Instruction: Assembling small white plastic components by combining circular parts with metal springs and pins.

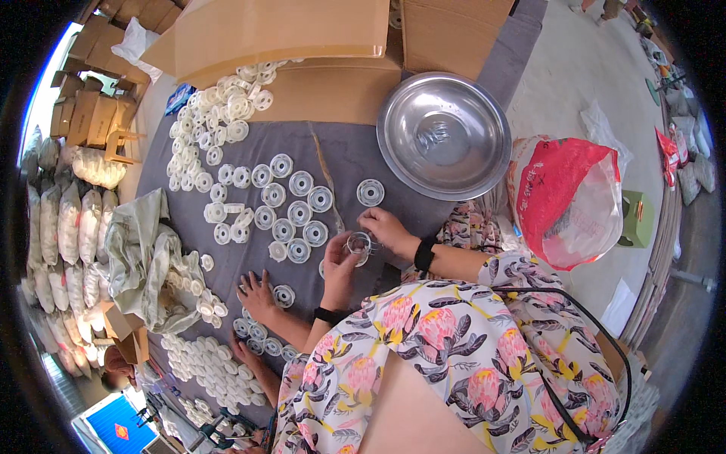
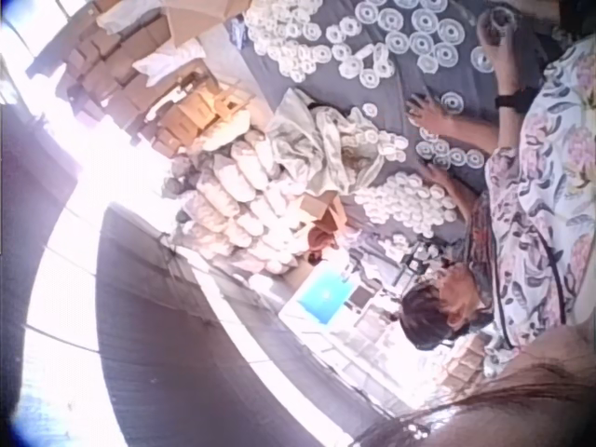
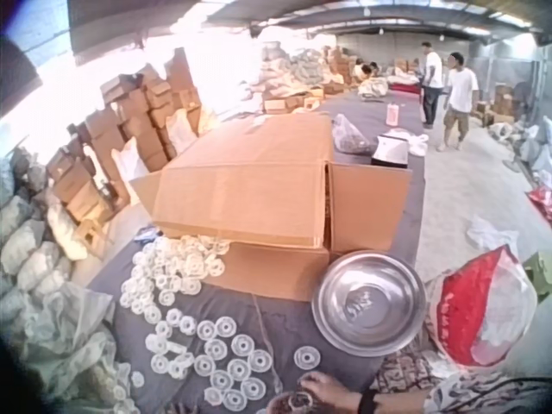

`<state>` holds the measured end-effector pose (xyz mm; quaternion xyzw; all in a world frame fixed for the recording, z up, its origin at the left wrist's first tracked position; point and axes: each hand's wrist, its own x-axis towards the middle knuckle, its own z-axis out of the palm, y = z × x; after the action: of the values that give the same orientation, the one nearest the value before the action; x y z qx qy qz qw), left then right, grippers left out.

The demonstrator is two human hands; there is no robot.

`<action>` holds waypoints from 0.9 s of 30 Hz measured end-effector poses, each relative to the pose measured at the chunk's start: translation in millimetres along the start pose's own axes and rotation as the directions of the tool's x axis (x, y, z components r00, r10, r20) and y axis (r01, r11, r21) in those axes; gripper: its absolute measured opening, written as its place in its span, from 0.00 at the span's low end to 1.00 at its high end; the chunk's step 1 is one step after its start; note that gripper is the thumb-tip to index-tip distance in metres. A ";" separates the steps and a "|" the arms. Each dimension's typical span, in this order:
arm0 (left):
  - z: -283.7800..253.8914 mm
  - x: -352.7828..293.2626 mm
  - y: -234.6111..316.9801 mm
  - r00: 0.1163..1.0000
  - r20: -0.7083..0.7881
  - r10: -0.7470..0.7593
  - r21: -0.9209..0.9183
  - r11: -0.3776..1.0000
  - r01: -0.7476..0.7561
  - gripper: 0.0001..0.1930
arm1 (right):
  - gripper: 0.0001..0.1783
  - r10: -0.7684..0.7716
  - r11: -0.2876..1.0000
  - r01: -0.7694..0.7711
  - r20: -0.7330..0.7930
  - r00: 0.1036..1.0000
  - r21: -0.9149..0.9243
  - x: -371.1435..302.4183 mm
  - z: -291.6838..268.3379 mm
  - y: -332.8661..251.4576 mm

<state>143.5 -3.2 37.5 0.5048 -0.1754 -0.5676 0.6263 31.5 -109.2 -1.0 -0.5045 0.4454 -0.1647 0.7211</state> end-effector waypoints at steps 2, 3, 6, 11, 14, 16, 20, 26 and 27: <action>-0.3 2.8 2.7 0.999 -0.031 -0.044 -0.119 0.992 0.040 0.17 | 0.14 0.168 0.911 -0.221 0.178 0.970 0.348 2.5 -0.9 4.6; -0.6 2.9 8.4 0.999 -0.033 -0.028 -0.070 0.997 0.026 0.16 | 0.14 0.166 0.912 -0.222 0.186 0.969 0.344 0.6 2.0 -5.5; -8.3 4.6 10.0 0.997 -0.037 0.068 0.065 0.996 -0.065 0.15 | 0.14 0.484 0.670 -0.690 0.545 0.685 0.272 -11.7 5.1 -31.5; -6.4 -0.4 7.1 0.986 -0.109 0.123 0.261 0.961 -0.091 0.17 | 0.14 0.222 0.932 -0.256 0.156 0.963 0.255 -9.8 4.7 -25.0; -1.1 -2.4 2.4 0.950 -0.032 0.310 0.703 0.683 -0.199 0.20 | 0.13 0.166 0.920 -0.213 0.165 0.972 0.328 -15.0 10.0 -28.6; 2.4 -2.3 4.1 0.992 -0.118 0.047 0.262 0.965 -0.015 0.24 | 0.13 0.160 0.905 -0.211 0.163 0.973 0.371 -19.7 9.4 -32.9; 0.2 -3.5 -1.1 0.998 -0.055 0.010 0.123 0.992 -0.003 0.25 | 0.12 0.117 0.960 -0.146 0.132 0.984 0.238 -24.9 -0.5 -34.1; 12.6 -0.3 -12.9 0.915 0.002 0.404 0.404 0.836 -0.370 0.21 | 0.11 0.090 0.968 -0.102 0.065 0.994 0.228 -29.1 -1.5 -29.4; 19.2 -1.1 -9.6 0.923 -0.016 0.383 0.333 0.873 -0.356 0.20 | 0.11 0.088 0.968 -0.099 0.058 0.994 0.230 -30.1 -1.4 -27.6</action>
<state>122.8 -9.0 38.1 0.5805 -0.3337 -0.3795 0.6385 19.7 -101.4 37.3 -0.3988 0.4289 -0.1697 0.7926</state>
